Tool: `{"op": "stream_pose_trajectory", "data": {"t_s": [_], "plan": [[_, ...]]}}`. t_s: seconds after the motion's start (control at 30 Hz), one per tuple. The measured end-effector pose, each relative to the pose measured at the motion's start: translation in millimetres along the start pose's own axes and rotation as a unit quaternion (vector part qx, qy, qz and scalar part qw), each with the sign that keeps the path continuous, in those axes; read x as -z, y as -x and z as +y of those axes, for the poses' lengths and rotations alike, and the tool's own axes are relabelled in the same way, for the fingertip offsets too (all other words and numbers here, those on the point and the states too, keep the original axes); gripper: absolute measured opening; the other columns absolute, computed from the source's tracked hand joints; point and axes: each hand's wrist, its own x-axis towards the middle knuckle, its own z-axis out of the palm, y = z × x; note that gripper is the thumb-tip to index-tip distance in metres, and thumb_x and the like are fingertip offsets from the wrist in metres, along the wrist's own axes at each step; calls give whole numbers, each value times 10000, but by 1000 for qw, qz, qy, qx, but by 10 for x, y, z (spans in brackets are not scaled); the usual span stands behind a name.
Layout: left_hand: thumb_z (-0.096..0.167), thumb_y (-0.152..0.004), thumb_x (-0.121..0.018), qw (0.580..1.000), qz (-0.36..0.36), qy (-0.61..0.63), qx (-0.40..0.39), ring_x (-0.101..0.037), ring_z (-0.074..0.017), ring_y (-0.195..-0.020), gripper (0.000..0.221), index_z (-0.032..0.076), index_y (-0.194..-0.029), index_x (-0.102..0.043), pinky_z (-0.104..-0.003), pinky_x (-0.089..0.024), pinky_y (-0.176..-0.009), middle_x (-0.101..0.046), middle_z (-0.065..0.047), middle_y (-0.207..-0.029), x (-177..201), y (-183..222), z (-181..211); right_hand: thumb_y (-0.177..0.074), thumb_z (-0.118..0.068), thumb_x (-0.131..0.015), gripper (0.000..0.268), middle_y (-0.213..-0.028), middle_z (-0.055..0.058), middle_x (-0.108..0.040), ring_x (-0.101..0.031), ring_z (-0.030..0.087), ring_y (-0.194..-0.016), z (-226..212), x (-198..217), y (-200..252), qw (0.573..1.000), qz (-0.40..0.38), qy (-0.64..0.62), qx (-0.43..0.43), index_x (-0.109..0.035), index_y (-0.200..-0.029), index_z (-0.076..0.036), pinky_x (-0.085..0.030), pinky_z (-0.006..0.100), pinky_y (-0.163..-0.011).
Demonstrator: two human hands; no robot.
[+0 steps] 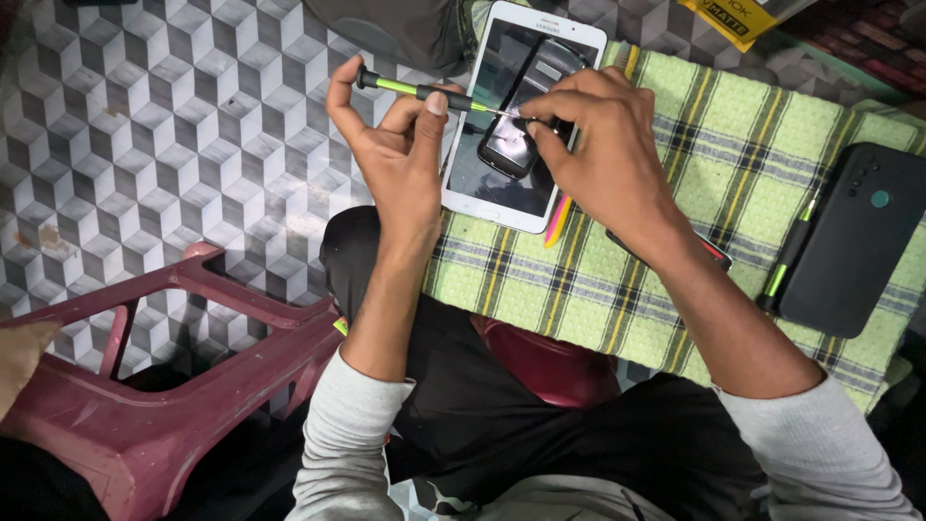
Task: The person disassembles a small mobile phone, removes the battery and circuit board, then reassembles it by placing the board and battery back into the casing. They use a screwdriver to tighten screws on the phone's back cover.
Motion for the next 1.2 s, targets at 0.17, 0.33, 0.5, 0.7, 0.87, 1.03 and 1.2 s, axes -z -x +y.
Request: {"op": "stream_pose_trajectory", "data": {"t_s": [0.17, 0.33, 0.5, 0.7, 0.87, 1.03, 1.2], "plan": [[26, -1075, -703, 1000, 15, 5, 6, -504, -59, -765, 718, 153, -1570, -198, -218, -378, -718, -715, -84, -926, 10, -14, 17, -946, 4, -745, 220, -1063, 84, -698, -633, 250, -1078, -19, 14, 12, 1000, -10, 21, 5, -789, -1154, -51, -389, 448, -1029], [36, -1077, -715, 1000, 9, 3, 14, -541, -66, -798, 718, 154, -1569, -205, -226, -413, -778, -737, -85, -961, 11, -9, 19, -988, -32, -731, 217, -1079, 57, -701, -630, 192, -1067, -81, 108, -39, 996, -29, -45, -77, -773, -1190, -100, -456, 373, -1015], [39, -1067, -736, 1000, 5, -26, 9, -542, -64, -788, 719, 148, -1568, -232, -225, -415, -781, -728, -69, -917, 9, -7, 10, -926, -77, -783, 293, -1159, 75, -683, -617, 216, -1083, -120, 218, -23, 998, -53, -39, -8, -753, -1217, -100, -429, 406, -993], [36, -1057, -743, 999, 7, -35, 9, -551, -68, -804, 727, 144, -1568, -237, -223, -416, -779, -718, -55, -916, -5, -7, 9, -937, -105, -819, 260, -1131, 42, -722, -635, 216, -1091, -75, 177, -5, 995, -37, 36, 83, -781, -1194, -108, -396, 413, -952], [39, -1058, -741, 999, 7, -38, 12, -544, -66, -795, 720, 141, -1567, -242, -222, -406, -764, -723, -58, -919, 7, -13, 3, -947, -119, -831, 201, -1103, 59, -745, -673, 231, -1055, -42, 144, -1, 997, -21, 4, 68, -777, -1138, -88, -412, 401, -926], [40, -1064, -734, 999, 7, -32, 13, -526, -58, -776, 715, 147, -1565, -236, -213, -394, -750, -727, -62, -922, 6, -22, 12, -959, -108, -827, 177, -1088, 69, -754, -686, 235, -1030, -46, 120, 11, 998, -12, 0, 65, -784, -1128, -80, -418, 398, -913], [35, -1068, -729, 999, 7, -31, 16, -522, -56, -768, 713, 149, -1568, -234, -211, -389, -741, -727, -63, -919, 10, -23, 29, -972, -112, -821, 144, -1065, 67, -758, -688, 218, -992, -42, 90, -1, 999, -9, -6, 51, -789, -1108, -77, -419, 393, -918]]}}
